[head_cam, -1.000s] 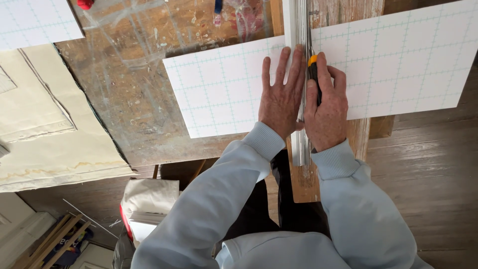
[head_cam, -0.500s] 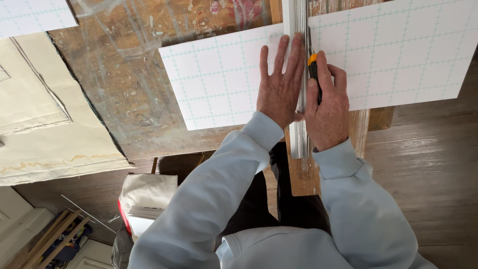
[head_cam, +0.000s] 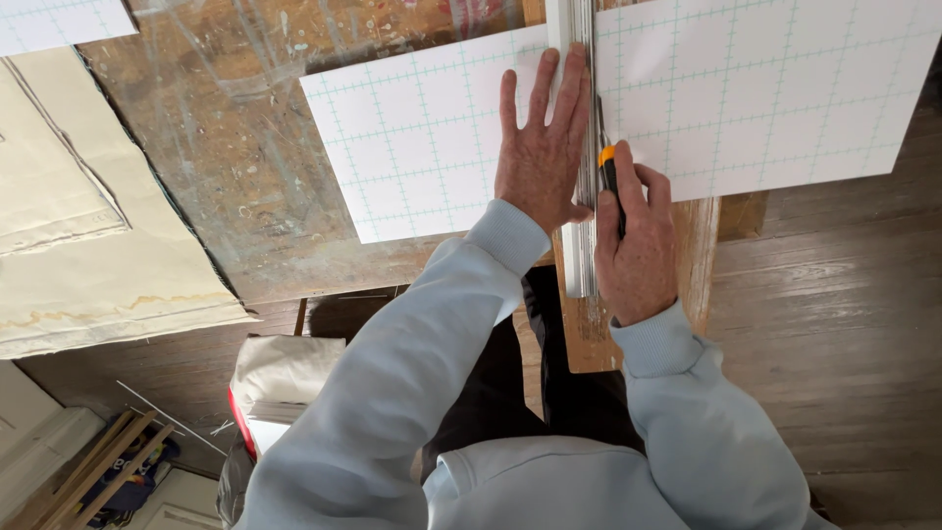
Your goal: Cutting and stacking white foam boards using a utility knife and a straight-edge ruler.
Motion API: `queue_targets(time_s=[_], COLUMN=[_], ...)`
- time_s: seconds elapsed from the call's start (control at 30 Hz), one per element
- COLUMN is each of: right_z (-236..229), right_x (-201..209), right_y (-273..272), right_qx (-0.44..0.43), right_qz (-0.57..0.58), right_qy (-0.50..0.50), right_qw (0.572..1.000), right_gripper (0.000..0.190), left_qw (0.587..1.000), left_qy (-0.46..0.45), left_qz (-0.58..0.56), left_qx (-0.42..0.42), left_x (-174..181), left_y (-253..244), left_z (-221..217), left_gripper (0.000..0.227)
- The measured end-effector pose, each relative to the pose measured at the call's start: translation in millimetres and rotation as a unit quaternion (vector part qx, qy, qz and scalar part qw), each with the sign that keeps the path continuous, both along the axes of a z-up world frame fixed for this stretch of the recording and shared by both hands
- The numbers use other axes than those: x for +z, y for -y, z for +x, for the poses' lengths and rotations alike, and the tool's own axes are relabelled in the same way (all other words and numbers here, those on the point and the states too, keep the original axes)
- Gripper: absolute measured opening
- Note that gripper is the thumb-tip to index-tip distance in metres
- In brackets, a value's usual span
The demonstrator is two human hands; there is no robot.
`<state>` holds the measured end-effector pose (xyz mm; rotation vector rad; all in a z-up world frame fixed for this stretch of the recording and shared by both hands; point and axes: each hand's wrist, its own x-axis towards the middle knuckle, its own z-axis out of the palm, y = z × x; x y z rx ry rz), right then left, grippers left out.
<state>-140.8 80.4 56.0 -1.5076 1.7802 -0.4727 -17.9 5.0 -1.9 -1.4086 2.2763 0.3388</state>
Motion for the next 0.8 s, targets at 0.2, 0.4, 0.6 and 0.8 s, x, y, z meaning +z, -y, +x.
queue_targets(time_s=[0.2, 0.4, 0.6, 0.8], right_z=[-4, -5, -9, -19], right_x=[4, 14, 24, 31], right_y=[-23, -46, -73, -111], right_qx=[0.002, -0.02, -0.029, -0.014], right_qz=[0.001, 0.045, 0.079, 0.066], right_qy=[-0.01, -0.007, -0.01, -0.026], right_qw=[1.0, 0.999, 0.996, 0.997], right_gripper=[0.049, 0.049, 0.049, 0.047], left_qw=[1.0, 1.0, 1.0, 1.0], left_qy=[0.005, 0.008, 0.006, 0.012], left_qz=[-0.003, -0.017, -0.011, -0.011], left_qx=[-0.006, -0.011, -0.008, -0.015], left_x=[1, -8, -12, -7], left_y=[-1, -4, -5, -2], left_z=[0, 1, 1, 0], left_gripper=[0.163, 0.165, 0.166, 0.166])
